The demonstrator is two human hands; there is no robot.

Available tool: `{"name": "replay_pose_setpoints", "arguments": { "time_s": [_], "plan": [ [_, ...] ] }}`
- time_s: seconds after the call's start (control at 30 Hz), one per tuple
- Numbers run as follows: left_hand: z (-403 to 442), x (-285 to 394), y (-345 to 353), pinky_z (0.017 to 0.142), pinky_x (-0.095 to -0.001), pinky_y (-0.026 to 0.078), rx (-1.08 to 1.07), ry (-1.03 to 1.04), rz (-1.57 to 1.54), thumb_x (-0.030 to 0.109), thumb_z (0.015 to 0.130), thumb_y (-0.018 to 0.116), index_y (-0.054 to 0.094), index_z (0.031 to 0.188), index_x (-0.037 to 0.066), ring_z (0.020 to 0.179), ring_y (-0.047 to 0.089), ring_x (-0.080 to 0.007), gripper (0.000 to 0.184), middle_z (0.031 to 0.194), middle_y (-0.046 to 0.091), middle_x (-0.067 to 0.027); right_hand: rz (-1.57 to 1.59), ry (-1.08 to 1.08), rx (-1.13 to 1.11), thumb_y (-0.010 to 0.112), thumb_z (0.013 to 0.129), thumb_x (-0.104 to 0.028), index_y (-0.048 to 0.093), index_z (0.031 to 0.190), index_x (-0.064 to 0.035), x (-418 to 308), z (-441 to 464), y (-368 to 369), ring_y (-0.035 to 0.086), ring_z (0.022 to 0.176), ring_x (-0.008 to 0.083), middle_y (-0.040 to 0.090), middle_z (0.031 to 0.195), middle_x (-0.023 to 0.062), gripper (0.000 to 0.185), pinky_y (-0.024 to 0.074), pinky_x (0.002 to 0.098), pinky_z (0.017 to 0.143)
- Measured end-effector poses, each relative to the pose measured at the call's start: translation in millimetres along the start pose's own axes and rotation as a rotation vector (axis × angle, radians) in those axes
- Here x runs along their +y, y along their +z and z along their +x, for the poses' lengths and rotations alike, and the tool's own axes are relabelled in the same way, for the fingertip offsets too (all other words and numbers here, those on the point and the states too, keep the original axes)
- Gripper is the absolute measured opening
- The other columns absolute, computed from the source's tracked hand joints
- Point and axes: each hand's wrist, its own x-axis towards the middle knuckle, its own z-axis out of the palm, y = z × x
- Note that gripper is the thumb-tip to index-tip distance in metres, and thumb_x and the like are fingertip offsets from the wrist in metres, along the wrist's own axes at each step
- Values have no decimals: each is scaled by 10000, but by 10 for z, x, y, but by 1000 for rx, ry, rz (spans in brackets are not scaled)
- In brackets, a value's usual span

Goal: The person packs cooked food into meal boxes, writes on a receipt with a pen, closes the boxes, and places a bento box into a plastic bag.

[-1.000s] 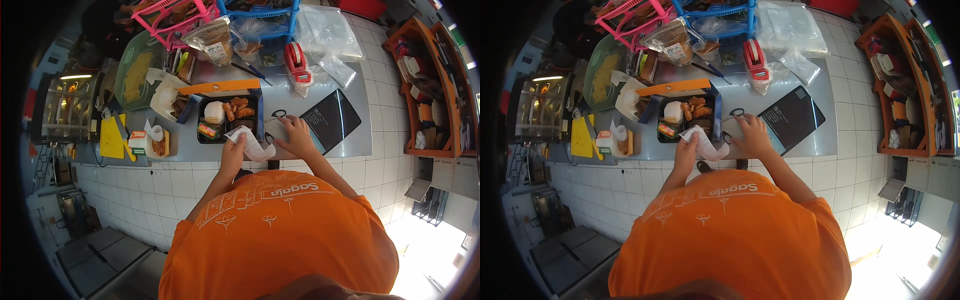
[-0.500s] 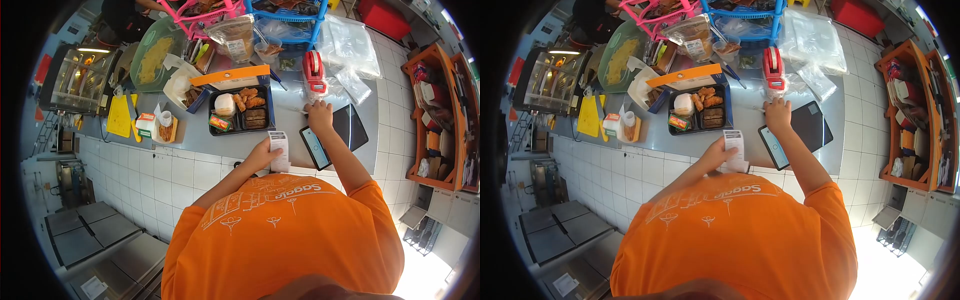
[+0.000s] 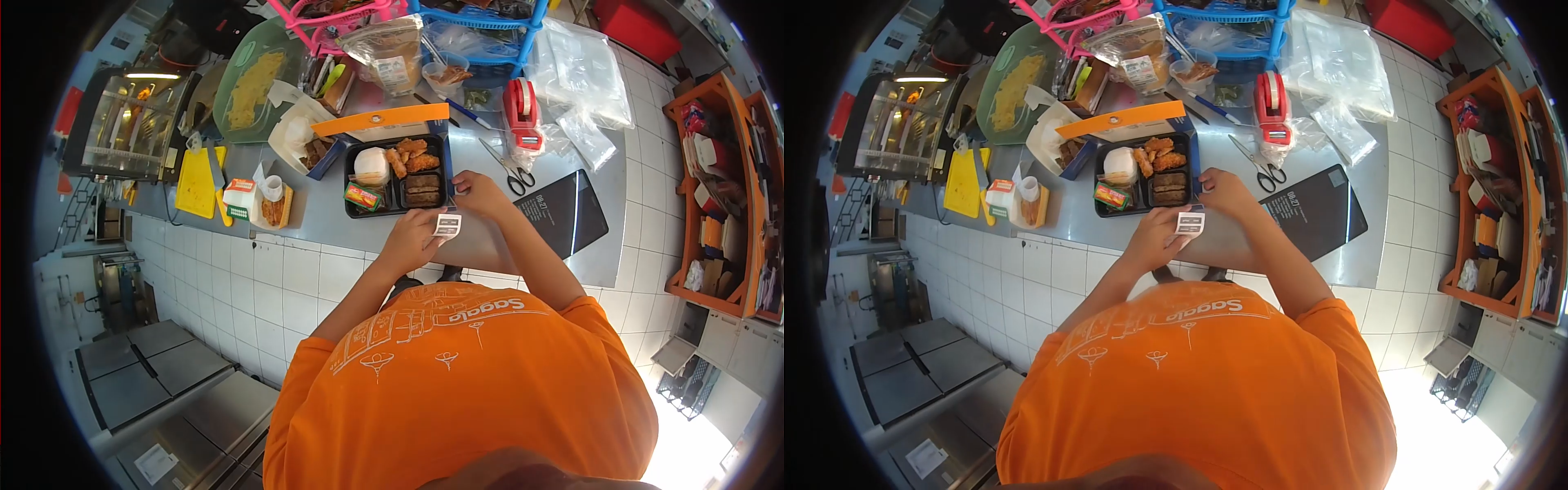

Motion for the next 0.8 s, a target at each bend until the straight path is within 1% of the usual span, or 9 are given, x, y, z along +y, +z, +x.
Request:
{"name": "replay_pose_setpoints", "arguments": {
  "time_s": [0.07, 0.1, 0.2, 0.3, 0.4, 0.5, 0.6, 0.7, 0.8],
  "plan": [
    [4, -47, 19, 893, -384, 416, -7, 54, 104, 139, 761, 619, 669, 969, 56, 1029, 508, -305, 229, 1262, 548, -79, 25, -45, -40, 716, 676, -186, 569, 1126, -2, 39, 22, -13, 606, 827, 207, 620, 928, 135, 508, 480, 296, 727],
    [12, -39, 29, 890, -386, 417, -16, 42, 119, 135, 758, 615, 666, 949, 44, 1027, 507, -302, 218, 1275, 540, -75, 36, -66, -57, 718, 670, -183, 558, 1133, 5, 48, 32, -17, 603, 817, 197, 619, 923, 134, 525, 480, 295, 717],
    [32, -6, 84, 877, -391, 421, -25, 23, 164, 121, 746, 606, 657, 881, 8, 1018, 505, -291, 183, 1310, 517, -66, 73, -13, -42, 732, 650, -175, 540, 1133, 13, -8, 17, -18, 603, 757, 188, 635, 881, 125, 553, 482, 295, 681],
    [30, 10, 152, 851, -396, 428, 0, 13, 232, 104, 733, 601, 645, 810, -15, 1003, 508, -279, 149, 1331, 501, -61, -2, 129, -27, 715, 669, -190, 541, 1098, 17, -182, 5, -50, 629, 736, 254, 652, 843, 162, 507, 494, 334, 672],
    [25, 64, 214, 825, -394, 430, -6, -24, 316, 96, 719, 603, 645, 771, -13, 989, 510, -270, 129, 1338, 497, -51, -239, -15, 209, 654, 718, -230, 544, 1055, 37, -265, -74, 148, 647, 819, 370, 656, 871, 226, 444, 513, 415, 734],
    [36, 89, 223, 812, -385, 427, -14, -47, 357, 93, 707, 612, 655, 764, 3, 978, 511, -264, 116, 1338, 501, -40, -281, 147, 248, 611, 748, -213, 546, 1006, 47, -354, -116, 247, 632, 834, 404, 649, 877, 243, 372, 506, 448, 744],
    [43, 105, 230, 813, -386, 426, -23, -58, 378, 91, 708, 611, 657, 753, 2, 970, 514, -272, 110, 1352, 492, -37, -112, 214, 352, 600, 771, -203, 556, 990, 33, -200, -102, 240, 632, 838, 404, 643, 887, 258, 325, 507, 440, 743],
    [12, 113, 252, 815, -388, 426, -16, -59, 405, 92, 712, 608, 657, 742, -1, 965, 515, -282, 110, 1358, 488, -37, -68, 101, 362, 579, 803, -230, 578, 967, 10, -262, -203, 240, 629, 839, 405, 639, 898, 266, 291, 503, 442, 749],
    [16, 129, 247, 814, -396, 430, -1, -84, 398, 101, 718, 603, 647, 731, -7, 968, 518, -299, 117, 1355, 492, -40, -27, -94, 350, 547, 833, -239, 590, 960, -9, -196, -153, 308, 627, 848, 391, 645, 917, 231, 266, 500, 442, 749]
  ]
}}
